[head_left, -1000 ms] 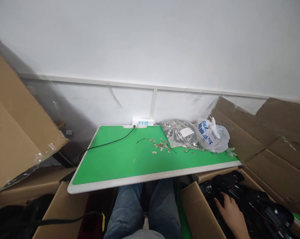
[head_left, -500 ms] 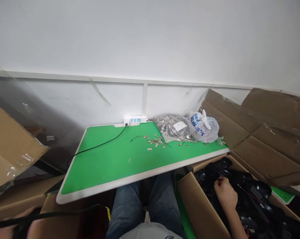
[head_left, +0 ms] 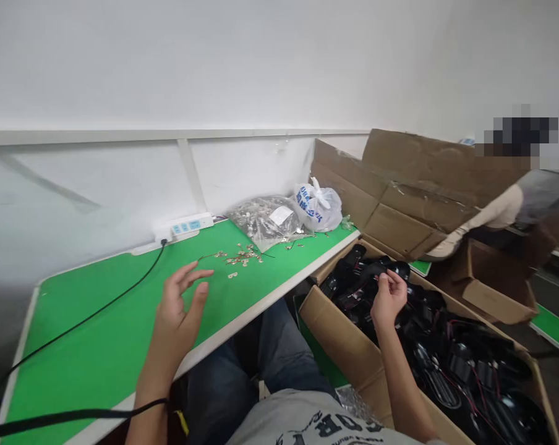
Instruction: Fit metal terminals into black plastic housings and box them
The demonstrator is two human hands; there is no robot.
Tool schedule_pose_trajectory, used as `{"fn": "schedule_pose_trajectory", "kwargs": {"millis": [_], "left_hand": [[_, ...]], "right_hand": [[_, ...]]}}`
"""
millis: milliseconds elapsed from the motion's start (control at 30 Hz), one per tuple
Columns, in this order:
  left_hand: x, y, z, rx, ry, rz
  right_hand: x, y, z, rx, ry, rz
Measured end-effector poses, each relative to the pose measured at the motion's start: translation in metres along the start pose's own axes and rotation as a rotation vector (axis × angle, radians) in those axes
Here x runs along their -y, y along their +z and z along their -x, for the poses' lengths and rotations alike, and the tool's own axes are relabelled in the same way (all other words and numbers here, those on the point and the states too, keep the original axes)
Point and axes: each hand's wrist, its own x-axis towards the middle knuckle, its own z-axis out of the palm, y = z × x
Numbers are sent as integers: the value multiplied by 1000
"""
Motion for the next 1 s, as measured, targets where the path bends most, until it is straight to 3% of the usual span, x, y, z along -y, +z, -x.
{"fn": "schedule_pose_trajectory", "kwargs": {"millis": [100, 200, 300, 400, 567, 667, 833, 1000], "left_hand": [[9, 20, -16, 123, -6, 64], [32, 29, -34, 123, 4, 89], [62, 37, -50, 60, -14, 85], [88, 46, -58, 69, 2, 42], [105, 52, -66, 208, 181, -97], [115, 48, -68, 252, 235, -151], [137, 39, -60, 215, 403, -122], [143, 39, -55, 129, 475, -4]], "right_hand": [[23, 6, -4, -11, 12, -141], [43, 23, -9, 42, 67, -291], [60, 58, -8, 179, 239, -446], [72, 112, 6, 333, 517, -594], [82, 211, 71, 649, 1144, -661], [82, 251, 129, 879, 1325, -577], [75, 275, 208, 1062, 1399, -488], [70, 275, 241, 1126, 1374, -488]]}}
